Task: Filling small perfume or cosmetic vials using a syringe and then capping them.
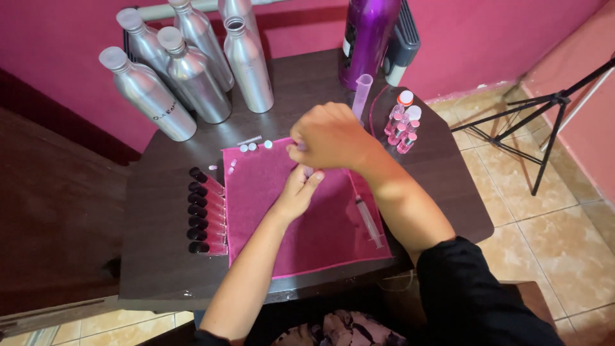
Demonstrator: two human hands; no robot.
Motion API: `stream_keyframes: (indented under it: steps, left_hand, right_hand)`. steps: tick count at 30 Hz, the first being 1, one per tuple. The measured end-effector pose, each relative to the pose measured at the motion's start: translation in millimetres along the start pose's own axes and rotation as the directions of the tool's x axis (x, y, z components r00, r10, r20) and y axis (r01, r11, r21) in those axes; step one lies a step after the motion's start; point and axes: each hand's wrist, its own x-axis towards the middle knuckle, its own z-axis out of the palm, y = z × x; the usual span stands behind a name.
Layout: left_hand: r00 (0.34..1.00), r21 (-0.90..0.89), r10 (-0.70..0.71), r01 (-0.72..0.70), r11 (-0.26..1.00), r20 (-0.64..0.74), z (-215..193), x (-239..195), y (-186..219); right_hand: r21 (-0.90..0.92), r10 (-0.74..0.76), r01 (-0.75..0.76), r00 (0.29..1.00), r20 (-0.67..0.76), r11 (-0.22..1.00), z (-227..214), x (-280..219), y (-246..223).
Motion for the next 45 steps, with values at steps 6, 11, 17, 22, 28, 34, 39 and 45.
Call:
stream_keyframes:
  steps: [6,11,17,22,28,34,39,45]
  left_hand:
    - [0.998,-0.086,0.028,-0.033,0.996,-0.060,3,3,28]
    - [0.991,-0.196,0.088,-0.106,0.975,-0.100,13,4,36]
    - [0.994,-0.179,0.088,-0.098,0.979,-0.064,6,18,71]
    - [0.991,-0.199,0.098,-0.115,0.973,-0.096,26,33,20]
    - [0.990,-0.190,0.015,-0.042,0.981,-0.143,22,29,71]
    - [0.972,-0.211,0.063,-0.112,0.971,-0.226,20,22,78]
    - [0.986,-0.280,-0.128,0.093,0.955,-0.110,33,17,72]
    - [0.976,-0.158,-0.147,0.121,0.980,-0.162,43,18,48]
  right_hand:
    - [0.135,0.020,-0.050,0.976,0.219,0.990,-23,13,-3]
    - [0.095,0.059,-0.097,0.939,0.340,0.991,-32,15,-16]
    - [0.021,0.073,-0.087,0.924,0.375,0.996,-42,17,-26]
    - [-0.047,0.120,-0.110,0.924,0.362,0.993,-39,9,-26]
    - [0.113,0.118,-0.164,0.934,0.338,0.980,-55,9,-37]
    - [0.140,0.113,-0.159,0.949,0.295,0.977,-58,9,-32]
    - [-0.004,0.185,-0.199,0.908,0.376,0.980,-46,12,-30]
    - [-0.050,0.118,-0.107,0.941,0.318,0.993,-30,10,-20]
